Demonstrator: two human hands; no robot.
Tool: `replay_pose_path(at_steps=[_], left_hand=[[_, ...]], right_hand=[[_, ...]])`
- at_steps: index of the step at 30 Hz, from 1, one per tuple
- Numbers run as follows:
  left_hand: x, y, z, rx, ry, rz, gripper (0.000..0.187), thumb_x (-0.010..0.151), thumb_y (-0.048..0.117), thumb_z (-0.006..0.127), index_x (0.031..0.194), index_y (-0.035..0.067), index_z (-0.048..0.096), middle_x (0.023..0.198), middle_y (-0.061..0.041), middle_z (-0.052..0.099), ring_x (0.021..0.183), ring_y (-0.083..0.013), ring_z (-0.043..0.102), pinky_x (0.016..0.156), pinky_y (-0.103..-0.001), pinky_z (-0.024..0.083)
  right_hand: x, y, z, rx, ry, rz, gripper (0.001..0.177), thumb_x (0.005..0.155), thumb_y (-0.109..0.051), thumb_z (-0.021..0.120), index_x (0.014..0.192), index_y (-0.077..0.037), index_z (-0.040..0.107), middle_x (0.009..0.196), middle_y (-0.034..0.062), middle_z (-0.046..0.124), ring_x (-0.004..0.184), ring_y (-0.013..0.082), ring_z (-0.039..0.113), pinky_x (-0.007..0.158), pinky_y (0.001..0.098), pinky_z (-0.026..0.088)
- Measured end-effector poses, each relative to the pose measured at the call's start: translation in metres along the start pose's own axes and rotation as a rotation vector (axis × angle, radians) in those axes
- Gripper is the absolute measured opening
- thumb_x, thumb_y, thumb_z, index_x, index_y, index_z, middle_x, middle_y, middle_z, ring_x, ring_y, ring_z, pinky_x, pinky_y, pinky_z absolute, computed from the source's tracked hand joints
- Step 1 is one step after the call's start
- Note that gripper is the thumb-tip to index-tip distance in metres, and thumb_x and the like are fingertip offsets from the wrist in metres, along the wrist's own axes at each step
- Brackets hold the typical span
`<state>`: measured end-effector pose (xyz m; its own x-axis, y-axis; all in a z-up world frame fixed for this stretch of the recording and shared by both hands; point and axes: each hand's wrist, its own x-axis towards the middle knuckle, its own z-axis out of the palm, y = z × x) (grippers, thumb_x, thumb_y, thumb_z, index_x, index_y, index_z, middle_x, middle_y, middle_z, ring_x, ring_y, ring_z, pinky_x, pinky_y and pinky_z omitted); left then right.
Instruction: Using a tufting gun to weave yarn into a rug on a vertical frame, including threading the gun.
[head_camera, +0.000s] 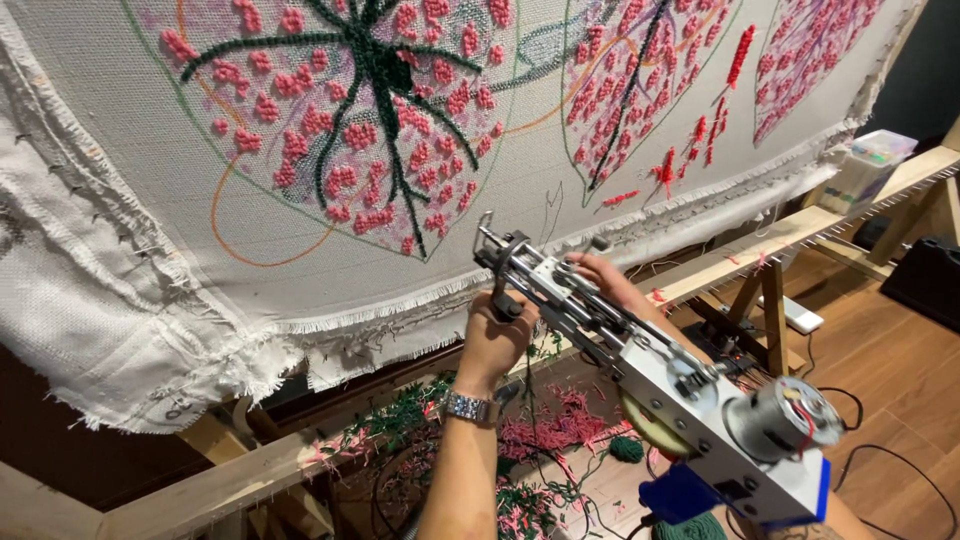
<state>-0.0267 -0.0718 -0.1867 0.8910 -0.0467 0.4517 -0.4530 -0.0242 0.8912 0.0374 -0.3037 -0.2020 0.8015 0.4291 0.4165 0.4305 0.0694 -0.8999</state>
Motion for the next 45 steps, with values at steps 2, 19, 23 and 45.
replay_pose_path(at_steps=[2,19,23,45], left_hand=[[-0.001,0.013,0.007,0.027,0.034,0.003,0.011,0.086,0.002,0.068,0.077,0.003,0.073,0.059,-0.002,0.063,0.052,-0.0116,0.057,0.047,-0.030,0.042],[0.013,-0.006,0.046,0.065,-0.192,0.139,0.011,0.089,0.006,0.071,0.079,0.003,0.074,0.077,-0.006,0.077,0.072,-0.0160,0.072,0.072,-0.032,0.057],[0.012,-0.001,0.040,-0.022,-0.182,-0.012,0.007,0.089,0.008,0.074,0.082,0.005,0.073,0.081,-0.005,0.077,0.076,-0.0143,0.075,0.073,-0.030,0.060],[0.010,-0.033,0.035,-0.362,0.176,-0.170,0.020,0.104,0.019,0.069,0.097,0.000,0.074,0.066,-0.001,0.061,0.050,-0.0073,0.049,0.042,-0.022,0.036]], right_hand=[[0.006,0.001,0.018,0.438,0.087,0.364,0.038,0.096,-0.026,0.056,0.134,-0.023,0.058,0.104,0.0032,0.070,0.086,0.0121,0.069,0.072,0.0257,0.057],[-0.057,-0.090,-0.046,0.059,0.192,0.478,0.020,0.100,-0.029,0.051,0.104,-0.015,0.065,0.077,-0.0068,0.057,0.067,0.0033,0.050,0.058,0.0205,0.042],[-0.062,-0.096,-0.061,0.520,0.191,0.364,0.023,0.107,-0.026,0.053,0.091,-0.011,0.058,0.065,-0.0069,0.038,0.056,0.0072,0.027,0.047,0.0235,0.023],[-0.129,-0.093,-0.167,-0.604,0.621,0.186,0.025,0.101,-0.011,0.061,0.123,0.000,0.069,0.102,0.0053,0.072,0.091,0.0103,0.062,0.079,0.0256,0.050]])
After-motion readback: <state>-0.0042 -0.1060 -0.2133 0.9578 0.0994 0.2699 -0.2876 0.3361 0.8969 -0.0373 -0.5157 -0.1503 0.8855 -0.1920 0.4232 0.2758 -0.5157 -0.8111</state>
